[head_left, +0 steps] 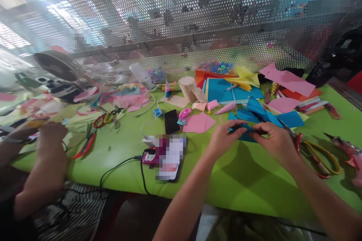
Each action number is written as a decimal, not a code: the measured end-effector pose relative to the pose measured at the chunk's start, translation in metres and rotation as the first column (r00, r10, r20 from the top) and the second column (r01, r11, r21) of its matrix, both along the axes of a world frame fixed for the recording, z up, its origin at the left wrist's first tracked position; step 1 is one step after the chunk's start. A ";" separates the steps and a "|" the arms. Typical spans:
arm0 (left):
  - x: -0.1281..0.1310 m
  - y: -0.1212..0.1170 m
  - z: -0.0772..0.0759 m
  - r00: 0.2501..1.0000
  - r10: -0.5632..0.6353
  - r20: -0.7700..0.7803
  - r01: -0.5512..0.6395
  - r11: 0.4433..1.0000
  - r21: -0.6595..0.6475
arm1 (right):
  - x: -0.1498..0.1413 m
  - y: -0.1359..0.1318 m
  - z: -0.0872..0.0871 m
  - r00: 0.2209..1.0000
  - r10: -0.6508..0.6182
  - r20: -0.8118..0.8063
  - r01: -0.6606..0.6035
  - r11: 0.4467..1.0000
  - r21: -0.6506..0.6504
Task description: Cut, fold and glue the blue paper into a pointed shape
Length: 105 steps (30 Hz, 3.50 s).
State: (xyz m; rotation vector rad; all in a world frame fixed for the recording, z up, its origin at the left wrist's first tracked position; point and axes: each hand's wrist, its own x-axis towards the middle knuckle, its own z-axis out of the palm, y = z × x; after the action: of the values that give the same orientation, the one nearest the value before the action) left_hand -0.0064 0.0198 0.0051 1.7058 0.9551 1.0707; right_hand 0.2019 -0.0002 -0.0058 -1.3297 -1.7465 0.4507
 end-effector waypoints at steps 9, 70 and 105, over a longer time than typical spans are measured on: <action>-0.004 0.006 0.001 0.958 0.232 0.172 -0.222 0.972 -0.071 | -0.003 -0.001 0.009 0.996 0.060 -0.065 -0.069 0.988 -0.141; -0.001 0.003 -0.009 0.996 0.036 -0.087 -0.040 0.998 -0.040 | 0.001 0.000 0.007 0.984 0.022 -0.177 -0.037 0.996 -0.078; -0.022 0.021 -0.005 0.962 0.164 0.220 -0.123 0.974 -0.190 | 0.023 0.007 -0.002 0.883 -0.213 -0.417 0.201 0.977 -0.074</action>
State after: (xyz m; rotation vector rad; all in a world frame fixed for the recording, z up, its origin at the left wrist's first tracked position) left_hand -0.0288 0.0409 -0.0004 1.3501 1.0004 1.2160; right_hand 0.2251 0.0066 -0.0080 -1.3064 -1.2289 0.5949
